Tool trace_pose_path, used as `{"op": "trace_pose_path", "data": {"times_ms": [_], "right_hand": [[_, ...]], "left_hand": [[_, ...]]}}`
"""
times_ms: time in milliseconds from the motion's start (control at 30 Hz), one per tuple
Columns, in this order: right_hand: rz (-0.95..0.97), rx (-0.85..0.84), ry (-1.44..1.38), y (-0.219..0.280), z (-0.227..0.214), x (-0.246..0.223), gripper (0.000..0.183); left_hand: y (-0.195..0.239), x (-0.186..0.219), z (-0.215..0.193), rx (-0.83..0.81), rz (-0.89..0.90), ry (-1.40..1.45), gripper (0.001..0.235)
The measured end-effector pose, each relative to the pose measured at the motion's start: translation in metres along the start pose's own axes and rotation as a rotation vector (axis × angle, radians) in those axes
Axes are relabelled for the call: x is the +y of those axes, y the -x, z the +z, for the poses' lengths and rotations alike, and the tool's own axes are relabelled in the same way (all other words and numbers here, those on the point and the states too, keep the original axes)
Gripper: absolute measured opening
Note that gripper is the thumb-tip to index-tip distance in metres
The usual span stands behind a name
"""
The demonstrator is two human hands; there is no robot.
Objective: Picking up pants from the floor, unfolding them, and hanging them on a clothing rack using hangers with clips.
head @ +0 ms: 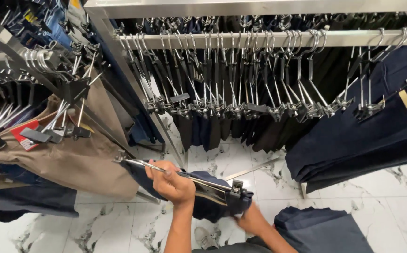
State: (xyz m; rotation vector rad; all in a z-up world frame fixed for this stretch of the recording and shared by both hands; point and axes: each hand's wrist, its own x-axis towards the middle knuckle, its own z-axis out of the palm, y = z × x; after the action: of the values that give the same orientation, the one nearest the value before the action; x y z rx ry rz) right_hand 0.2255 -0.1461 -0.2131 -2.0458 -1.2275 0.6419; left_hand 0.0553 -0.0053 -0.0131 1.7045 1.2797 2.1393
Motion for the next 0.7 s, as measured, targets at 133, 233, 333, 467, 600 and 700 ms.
{"op": "trace_pose_path", "data": {"times_ms": [133,233,333,467,600,700], "right_hand": [[0.012,-0.004,-0.046,0.006,0.006,-0.006,0.054],[0.021,-0.004,-0.079,0.008,0.008,-0.008,0.065],[-0.167,-0.148,-0.039,0.047,0.016,-0.026,0.047],[-0.434,-0.342,0.031,0.064,0.009,-0.05,0.023],[-0.234,-0.053,-0.183,0.069,-0.017,-0.116,0.069],[-0.159,-0.41,-0.292,0.081,-0.036,-0.182,0.057]], "left_hand": [[-0.01,-0.008,-0.007,-0.03,-0.116,0.168,0.051],[-0.02,-0.013,-0.01,-0.03,-0.183,0.119,0.057],[-0.024,-0.027,-0.005,0.003,-0.329,0.212,0.047],[-0.039,-0.037,-0.002,0.006,-0.436,0.338,0.047],[-0.052,-0.023,0.002,0.157,-0.538,0.503,0.049],[-0.059,-0.011,0.003,0.175,-0.56,0.529,0.049]]}}
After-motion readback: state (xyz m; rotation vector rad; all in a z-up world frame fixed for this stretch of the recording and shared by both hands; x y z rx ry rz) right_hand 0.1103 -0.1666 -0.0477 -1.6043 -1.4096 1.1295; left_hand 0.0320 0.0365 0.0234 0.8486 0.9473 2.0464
